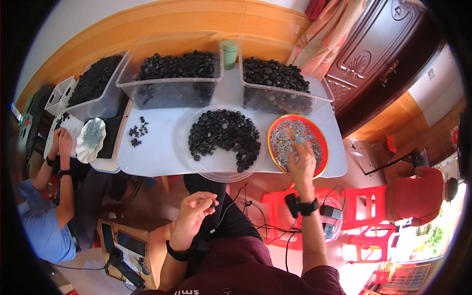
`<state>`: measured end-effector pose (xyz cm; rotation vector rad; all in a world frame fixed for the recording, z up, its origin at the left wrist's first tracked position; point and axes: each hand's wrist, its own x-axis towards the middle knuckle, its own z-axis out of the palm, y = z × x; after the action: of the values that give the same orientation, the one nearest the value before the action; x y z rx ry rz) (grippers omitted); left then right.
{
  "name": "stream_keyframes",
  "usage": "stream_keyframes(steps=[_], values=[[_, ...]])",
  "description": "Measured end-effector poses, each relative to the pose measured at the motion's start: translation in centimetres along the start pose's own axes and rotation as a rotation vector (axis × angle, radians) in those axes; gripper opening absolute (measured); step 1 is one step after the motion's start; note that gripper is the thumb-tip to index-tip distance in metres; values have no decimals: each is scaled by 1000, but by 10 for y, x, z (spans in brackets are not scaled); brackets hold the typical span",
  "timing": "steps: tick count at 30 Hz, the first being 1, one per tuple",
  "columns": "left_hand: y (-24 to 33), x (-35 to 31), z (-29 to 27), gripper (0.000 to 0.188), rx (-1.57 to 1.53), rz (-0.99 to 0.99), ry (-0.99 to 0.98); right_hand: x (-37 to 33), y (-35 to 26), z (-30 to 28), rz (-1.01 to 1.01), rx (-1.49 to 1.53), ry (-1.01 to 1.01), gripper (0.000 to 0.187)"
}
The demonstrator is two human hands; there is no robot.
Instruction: Inspecting and assembling small black plastic components at a workshop table.
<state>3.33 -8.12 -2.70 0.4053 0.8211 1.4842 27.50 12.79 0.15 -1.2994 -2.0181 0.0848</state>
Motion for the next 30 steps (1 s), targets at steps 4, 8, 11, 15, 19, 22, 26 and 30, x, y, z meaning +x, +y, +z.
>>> stream_keyframes(steps=[4, 8, 11, 15, 19, 22, 26, 30], values=[[1, 3, 4, 9, 7, 28, 56, 8, 28, 1, 8, -126, -89, 24], [2, -1, 1, 9, 30, 46, 114, 10, 28, 6, 56, -40, -134, 24], [4, -4, 1, 9, 36, 57, 146, 13, 23, 5, 72, 13, -120, 22], [4, -6, 1, 8, 62, 83, 172, 11, 25, 5, 152, 101, -106, 19], [0, -7, 3, 7, 73, 73, 167, 10, 33, 6, 184, 164, -101, 16], [-3, -5, 2, 7, 82, 56, 149, 9, 38, 6, 142, 233, -59, 12], [-2, -3, 8, 9, 73, 59, 125, 9, 41, 4, 192, 253, -57, 12], [-3, -4, 9, 7, 82, 52, 110, 12, 35, -5, 295, 265, -97, 14]])
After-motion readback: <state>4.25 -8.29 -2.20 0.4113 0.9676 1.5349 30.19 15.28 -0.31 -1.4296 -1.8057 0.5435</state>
